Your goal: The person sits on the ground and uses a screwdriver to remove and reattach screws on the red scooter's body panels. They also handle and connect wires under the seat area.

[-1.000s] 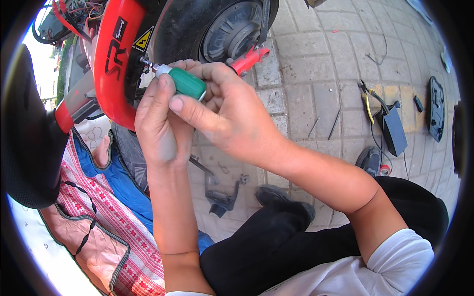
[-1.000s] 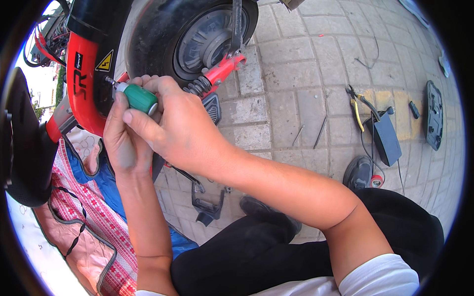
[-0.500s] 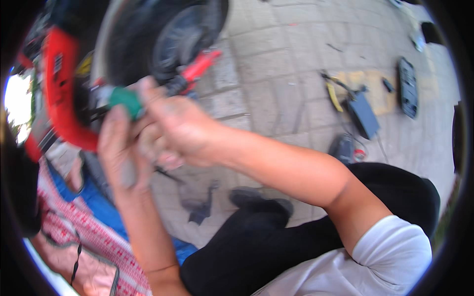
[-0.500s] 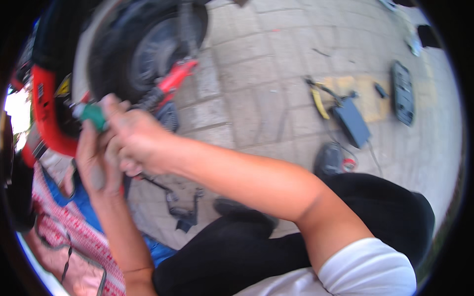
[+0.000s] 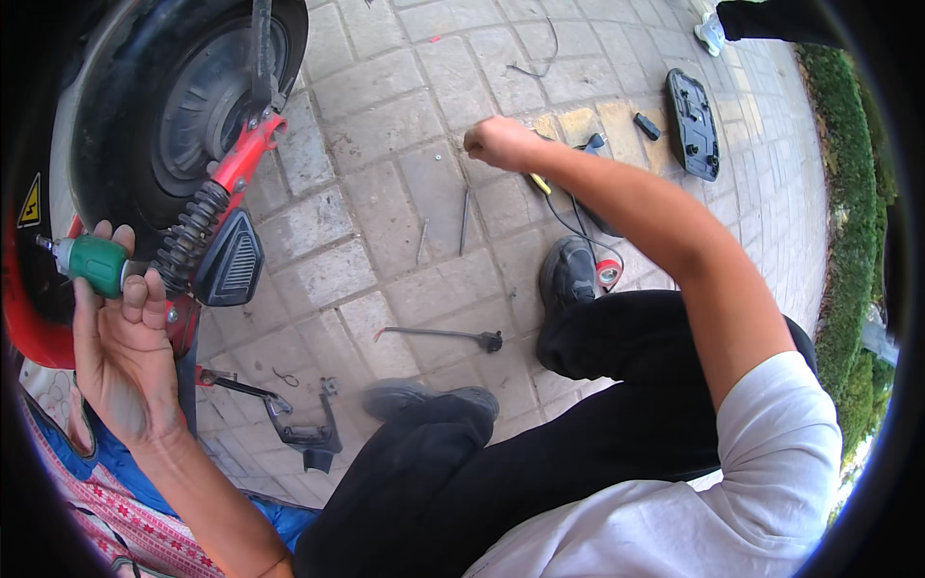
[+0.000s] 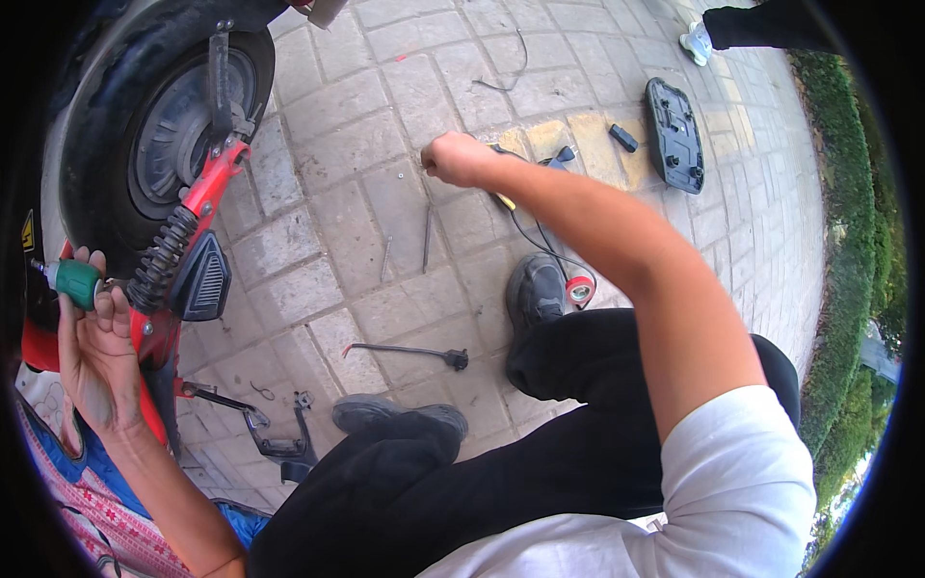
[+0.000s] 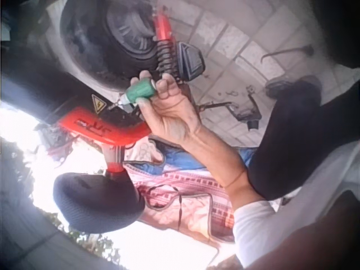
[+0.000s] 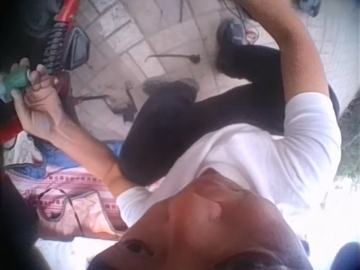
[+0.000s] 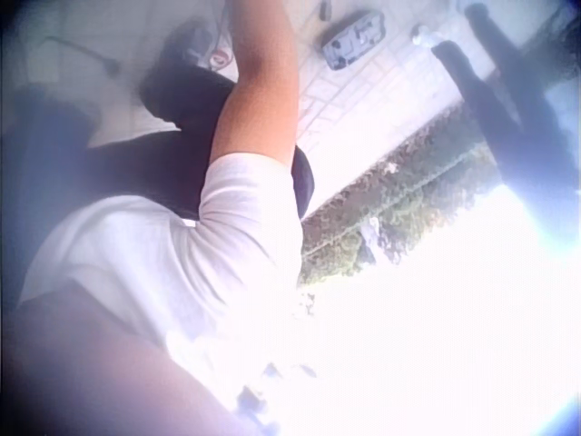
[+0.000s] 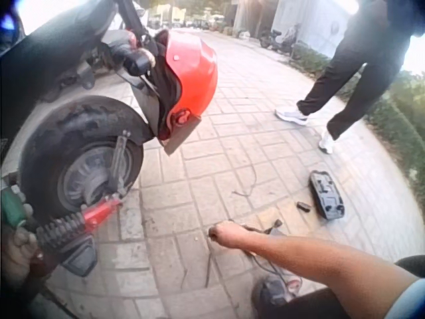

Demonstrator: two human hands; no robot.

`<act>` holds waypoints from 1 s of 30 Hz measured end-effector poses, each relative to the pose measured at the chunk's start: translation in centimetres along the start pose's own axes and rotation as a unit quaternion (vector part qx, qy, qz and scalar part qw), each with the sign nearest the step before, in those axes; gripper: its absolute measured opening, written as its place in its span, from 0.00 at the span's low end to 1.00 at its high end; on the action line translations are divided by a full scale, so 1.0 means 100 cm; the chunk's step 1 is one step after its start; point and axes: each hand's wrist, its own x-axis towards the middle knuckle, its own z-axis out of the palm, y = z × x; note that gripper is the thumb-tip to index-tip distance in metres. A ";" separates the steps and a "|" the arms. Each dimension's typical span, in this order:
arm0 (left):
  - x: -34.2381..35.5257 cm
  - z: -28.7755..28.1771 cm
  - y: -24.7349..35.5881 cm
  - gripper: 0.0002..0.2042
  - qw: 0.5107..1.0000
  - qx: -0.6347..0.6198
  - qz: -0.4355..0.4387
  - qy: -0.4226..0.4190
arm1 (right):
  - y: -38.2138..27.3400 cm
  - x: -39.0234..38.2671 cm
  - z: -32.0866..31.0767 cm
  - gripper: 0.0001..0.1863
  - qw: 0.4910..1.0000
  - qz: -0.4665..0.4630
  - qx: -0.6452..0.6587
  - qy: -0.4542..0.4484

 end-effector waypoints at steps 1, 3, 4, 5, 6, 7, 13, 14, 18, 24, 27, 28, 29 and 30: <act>-0.003 0.004 0.004 0.26 1.000 0.001 -0.002 0.008 | -0.005 0.003 0.013 0.09 0.999 -0.006 0.001 0.041; -0.007 0.010 0.007 0.25 1.000 -0.005 -0.001 0.027 | -0.014 0.010 0.036 0.09 0.996 -0.019 -0.007 0.087; -0.008 0.012 0.006 0.25 0.999 -0.012 -0.002 0.035 | -0.017 0.015 0.044 0.09 0.995 -0.014 -0.004 0.100; -0.007 0.013 0.006 0.25 0.999 -0.008 -0.003 0.041 | -0.019 0.019 0.050 0.10 0.994 -0.010 0.000 0.113; -0.006 0.013 0.006 0.25 0.999 -0.006 -0.002 0.049 | -0.020 0.023 0.054 0.09 0.992 -0.010 -0.010 0.124; -0.006 0.013 0.006 0.25 0.998 -0.004 -0.002 0.057 | -0.021 0.026 0.057 0.08 0.991 -0.010 -0.019 0.135; -0.012 0.025 0.003 0.19 0.997 -0.068 -0.014 0.028 | -0.035 0.027 0.059 0.08 0.996 0.025 -0.070 0.049; -0.011 0.025 0.006 0.19 0.996 -0.086 -0.022 0.009 | -0.038 0.026 0.058 0.07 0.995 0.030 -0.087 0.049; -0.011 0.027 0.009 0.18 0.995 -0.083 -0.042 0.027 | -0.034 0.036 0.055 0.08 0.992 0.038 -0.119 0.022; -0.004 0.027 0.003 0.16 0.993 -0.109 -0.045 -0.016 | -0.120 0.034 -0.042 0.09 0.975 -0.093 -0.157 -0.130; -0.012 0.027 0.010 0.16 0.993 -0.108 -0.054 0.000 | -0.259 0.019 -0.160 0.08 0.944 -0.275 -0.049 -0.174; -0.014 0.024 0.011 0.16 0.992 -0.109 -0.056 0.007 | -0.297 0.011 -0.198 0.07 0.930 -0.329 0.013 -0.162; -0.014 0.023 0.011 0.16 0.992 -0.114 -0.059 0.004 | -0.331 -0.001 -0.237 0.07 0.928 -0.344 0.043 -0.137; -0.014 0.024 0.012 0.15 0.991 -0.116 -0.066 0.006 | -0.359 -0.012 -0.273 0.08 0.922 -0.364 0.073 -0.111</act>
